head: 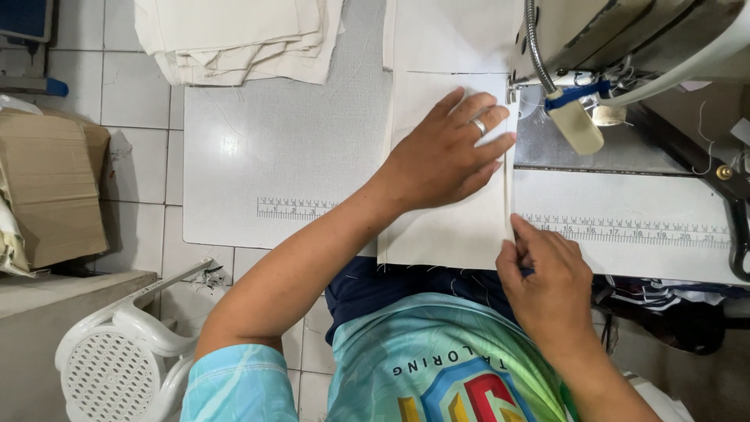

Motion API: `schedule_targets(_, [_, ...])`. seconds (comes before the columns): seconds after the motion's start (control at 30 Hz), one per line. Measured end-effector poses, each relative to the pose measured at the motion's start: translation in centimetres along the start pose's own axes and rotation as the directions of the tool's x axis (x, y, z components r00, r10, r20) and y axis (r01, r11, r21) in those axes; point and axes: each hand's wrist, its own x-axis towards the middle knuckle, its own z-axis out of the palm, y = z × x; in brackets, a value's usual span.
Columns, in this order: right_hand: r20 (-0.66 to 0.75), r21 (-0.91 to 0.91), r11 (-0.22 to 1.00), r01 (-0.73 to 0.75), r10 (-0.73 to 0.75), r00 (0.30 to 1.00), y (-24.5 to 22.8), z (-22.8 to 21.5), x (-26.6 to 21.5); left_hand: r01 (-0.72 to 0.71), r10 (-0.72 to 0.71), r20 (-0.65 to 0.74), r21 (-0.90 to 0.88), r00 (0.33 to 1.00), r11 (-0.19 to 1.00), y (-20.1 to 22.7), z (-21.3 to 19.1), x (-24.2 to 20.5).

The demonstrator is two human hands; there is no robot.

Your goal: A person is folding and preparing small rectangular pieces of white fabric at a sewing station.

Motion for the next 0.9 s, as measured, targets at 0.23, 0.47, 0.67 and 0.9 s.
schedule_targets(0.23, [-0.025,0.091,0.994,0.068,-0.066,0.998,-1.1,-0.9,-0.3,0.042,-0.049,0.14,0.049,0.989,0.998,6.5,-2.2,-3.1])
schedule_targets(0.47, [-0.004,0.054,0.997,0.061,-0.061,0.998,-0.4,-1.0,0.0,0.101,-0.093,0.048,-0.194,0.995,0.976,6.0,-2.5,-4.4])
schedule_targets(0.67, [0.099,0.079,0.993,0.093,-0.1,0.99,1.6,-1.4,1.6,0.066,-0.047,0.098,-0.202,0.994,0.977,4.0,-2.8,-3.3])
schedule_targets(0.9, [0.131,0.055,0.983,0.178,-0.184,0.974,3.9,-0.8,3.2,0.054,-0.033,0.089,-0.239,0.995,0.969,1.7,-1.7,-2.4])
